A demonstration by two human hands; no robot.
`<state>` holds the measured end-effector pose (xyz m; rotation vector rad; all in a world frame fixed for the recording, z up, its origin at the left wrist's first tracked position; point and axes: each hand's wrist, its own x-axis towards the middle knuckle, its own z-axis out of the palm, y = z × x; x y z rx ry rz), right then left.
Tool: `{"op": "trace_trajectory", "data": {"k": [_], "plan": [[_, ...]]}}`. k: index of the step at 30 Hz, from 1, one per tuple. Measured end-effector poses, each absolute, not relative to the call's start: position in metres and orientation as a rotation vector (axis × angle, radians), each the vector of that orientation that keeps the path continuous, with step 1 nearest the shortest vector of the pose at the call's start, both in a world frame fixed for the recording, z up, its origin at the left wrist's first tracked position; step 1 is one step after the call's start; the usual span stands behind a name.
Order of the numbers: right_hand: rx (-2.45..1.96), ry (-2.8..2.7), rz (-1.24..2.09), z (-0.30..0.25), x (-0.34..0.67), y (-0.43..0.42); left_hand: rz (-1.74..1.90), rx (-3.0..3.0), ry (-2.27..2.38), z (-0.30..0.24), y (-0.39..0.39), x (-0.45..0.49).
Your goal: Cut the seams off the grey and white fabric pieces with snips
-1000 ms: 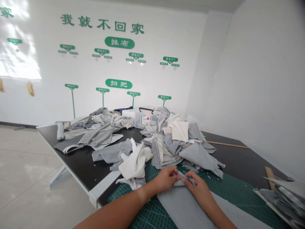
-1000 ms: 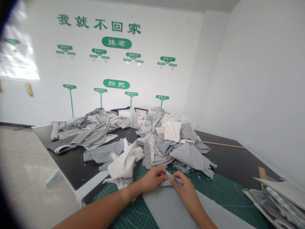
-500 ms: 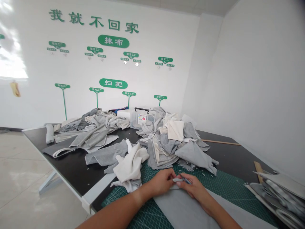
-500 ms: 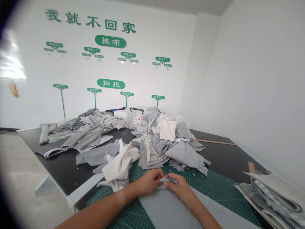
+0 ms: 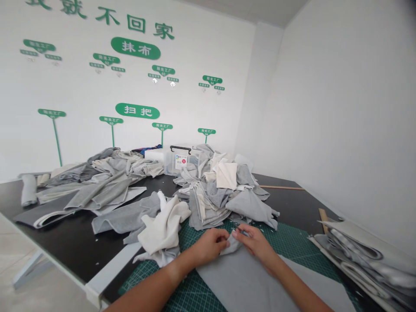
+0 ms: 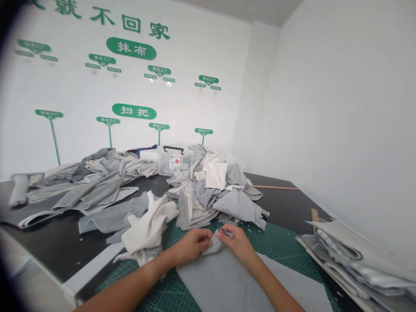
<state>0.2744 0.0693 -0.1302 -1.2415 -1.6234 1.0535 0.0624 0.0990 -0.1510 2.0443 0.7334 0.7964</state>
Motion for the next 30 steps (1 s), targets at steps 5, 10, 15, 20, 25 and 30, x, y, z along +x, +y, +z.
{"op": "trace_trajectory", "data": {"k": [5, 10, 15, 20, 25, 30], "plan": [[-1.189, -1.684, 0.999, -0.137, 0.275, 0.073, 0.798, 2.087, 0.800, -0.155, 0.102, 0.063], [-1.207, -1.734, 0.953, -0.145, 0.274, 0.077, 0.861, 2.148, 0.752, -0.153, 0.098, 0.064], [-1.290, -1.725, 0.868, -0.150, 0.277, 0.080, 0.860, 2.076, 0.725, -0.150, 0.096, 0.065], [-1.257, -1.749, 0.924, -0.154, 0.277, 0.082, 0.798, 1.973, 0.673, -0.152, 0.095, 0.065], [-1.202, -1.783, 0.942, -0.142, 0.273, 0.076, 0.750, 2.068, 0.749, -0.154, 0.099, 0.062], [-1.282, -1.692, 1.054, -0.133, 0.272, 0.070, 0.766, 2.050, 0.751, -0.154, 0.099, 0.063]]}}
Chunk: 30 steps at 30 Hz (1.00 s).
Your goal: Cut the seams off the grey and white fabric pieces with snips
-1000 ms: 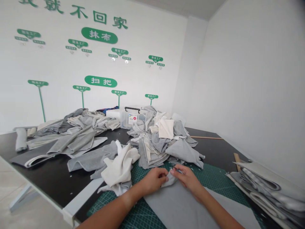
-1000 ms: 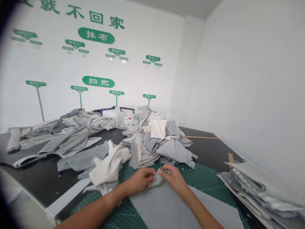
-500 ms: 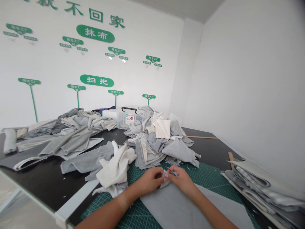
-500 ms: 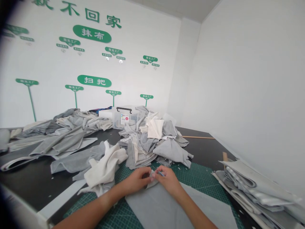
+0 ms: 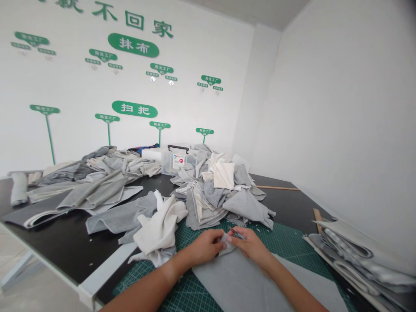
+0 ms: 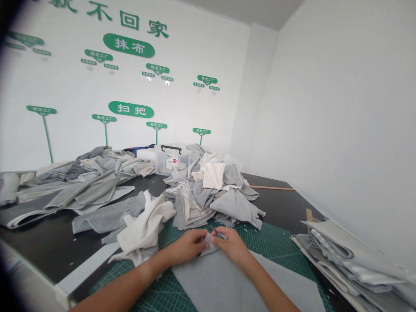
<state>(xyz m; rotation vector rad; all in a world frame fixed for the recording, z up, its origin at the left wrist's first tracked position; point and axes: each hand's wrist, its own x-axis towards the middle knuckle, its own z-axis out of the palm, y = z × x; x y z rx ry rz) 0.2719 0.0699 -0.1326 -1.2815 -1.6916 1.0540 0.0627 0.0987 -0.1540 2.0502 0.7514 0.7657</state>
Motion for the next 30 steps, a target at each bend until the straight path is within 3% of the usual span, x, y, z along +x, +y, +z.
{"op": "trace_trajectory", "data": {"k": [4, 13, 30], "plan": [[-1.250, -1.694, 1.001, -0.136, 0.270, 0.071, 0.842, 1.980, 0.666, -0.152, 0.096, 0.065], [-1.222, -1.559, 1.208, -0.118, 0.262, 0.064, 0.898, 1.990, 0.605, -0.146, 0.097, 0.067], [-1.216, -1.519, 1.139, -0.123, 0.267, 0.067, 0.948, 1.954, 0.561, -0.136, 0.089, 0.067]]}}
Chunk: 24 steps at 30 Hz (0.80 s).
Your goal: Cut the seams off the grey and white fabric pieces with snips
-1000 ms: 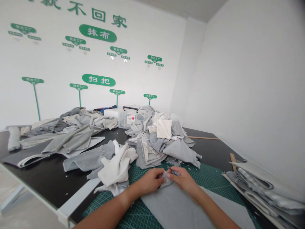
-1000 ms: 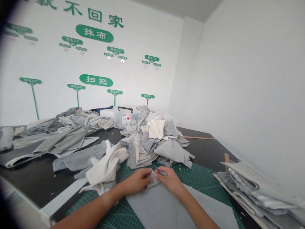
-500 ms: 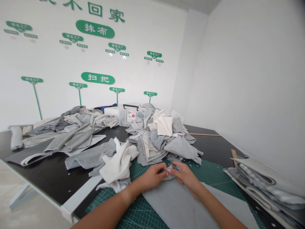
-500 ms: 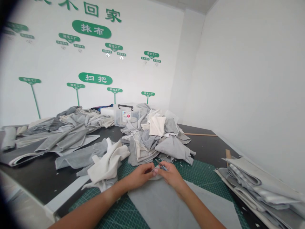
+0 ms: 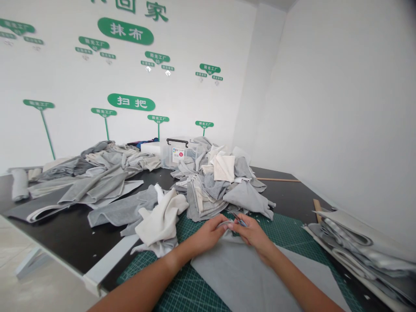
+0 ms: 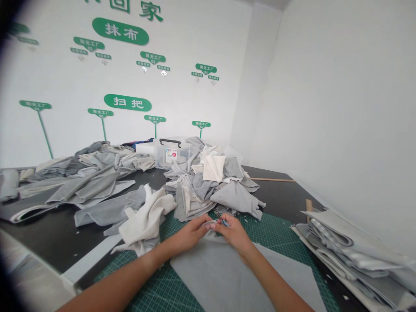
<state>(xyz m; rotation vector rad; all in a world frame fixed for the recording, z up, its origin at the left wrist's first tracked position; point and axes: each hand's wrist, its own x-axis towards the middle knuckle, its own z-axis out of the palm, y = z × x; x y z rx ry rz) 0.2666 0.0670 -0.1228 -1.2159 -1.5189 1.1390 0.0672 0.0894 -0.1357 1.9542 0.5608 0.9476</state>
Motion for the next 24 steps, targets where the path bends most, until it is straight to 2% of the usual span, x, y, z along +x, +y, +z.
{"op": "trace_trajectory", "data": {"k": [9, 24], "plan": [[-1.170, -1.490, 1.236, -0.117, 0.271, 0.062, 0.953, 1.992, 0.594, -0.136, 0.093, 0.067], [-1.197, -1.527, 1.154, -0.112, 0.270, 0.061, 0.944, 2.045, 0.676, -0.134, 0.095, 0.066]]}}
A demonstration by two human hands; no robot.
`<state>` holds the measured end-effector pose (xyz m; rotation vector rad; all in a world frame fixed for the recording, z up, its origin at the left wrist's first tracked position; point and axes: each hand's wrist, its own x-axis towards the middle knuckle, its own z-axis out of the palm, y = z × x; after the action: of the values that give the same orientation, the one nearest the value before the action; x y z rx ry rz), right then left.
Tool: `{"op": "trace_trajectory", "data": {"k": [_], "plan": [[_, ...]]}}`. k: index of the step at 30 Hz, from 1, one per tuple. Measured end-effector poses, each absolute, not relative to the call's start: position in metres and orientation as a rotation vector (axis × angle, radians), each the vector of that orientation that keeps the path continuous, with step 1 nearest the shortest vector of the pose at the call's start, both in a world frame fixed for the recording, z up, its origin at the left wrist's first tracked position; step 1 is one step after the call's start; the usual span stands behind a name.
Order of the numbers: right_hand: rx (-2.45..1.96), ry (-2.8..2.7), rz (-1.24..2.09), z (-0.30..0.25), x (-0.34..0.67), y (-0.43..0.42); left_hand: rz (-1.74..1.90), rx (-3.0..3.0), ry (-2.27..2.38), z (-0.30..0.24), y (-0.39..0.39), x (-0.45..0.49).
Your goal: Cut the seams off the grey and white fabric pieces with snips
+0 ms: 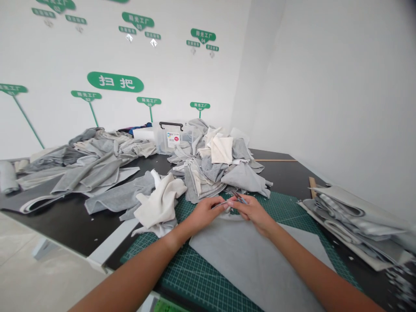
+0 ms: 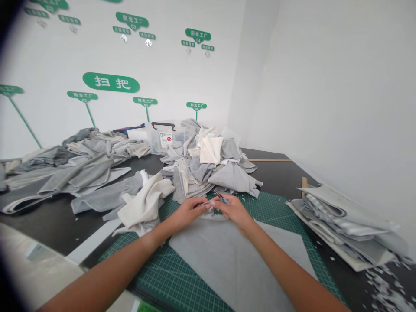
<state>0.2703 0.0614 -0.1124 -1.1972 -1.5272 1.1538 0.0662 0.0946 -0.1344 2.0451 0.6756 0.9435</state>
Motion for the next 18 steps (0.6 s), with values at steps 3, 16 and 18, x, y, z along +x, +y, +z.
{"op": "trace_trajectory", "data": {"k": [3, 16, 18], "plan": [[-1.253, -1.525, 1.090, -0.1132, 0.2692, 0.0626, 1.018, 2.074, 0.661, -0.1375, 0.0974, 0.0678], [-1.297, -1.550, 1.050, -0.1139, 0.2690, 0.0623, 0.967, 1.932, 0.558, -0.1418, 0.0988, 0.0678], [-1.316, -1.582, 1.017, -0.1147, 0.2671, 0.0617, 0.966, 1.851, 0.550, -0.1451, 0.1014, 0.0688]]}}
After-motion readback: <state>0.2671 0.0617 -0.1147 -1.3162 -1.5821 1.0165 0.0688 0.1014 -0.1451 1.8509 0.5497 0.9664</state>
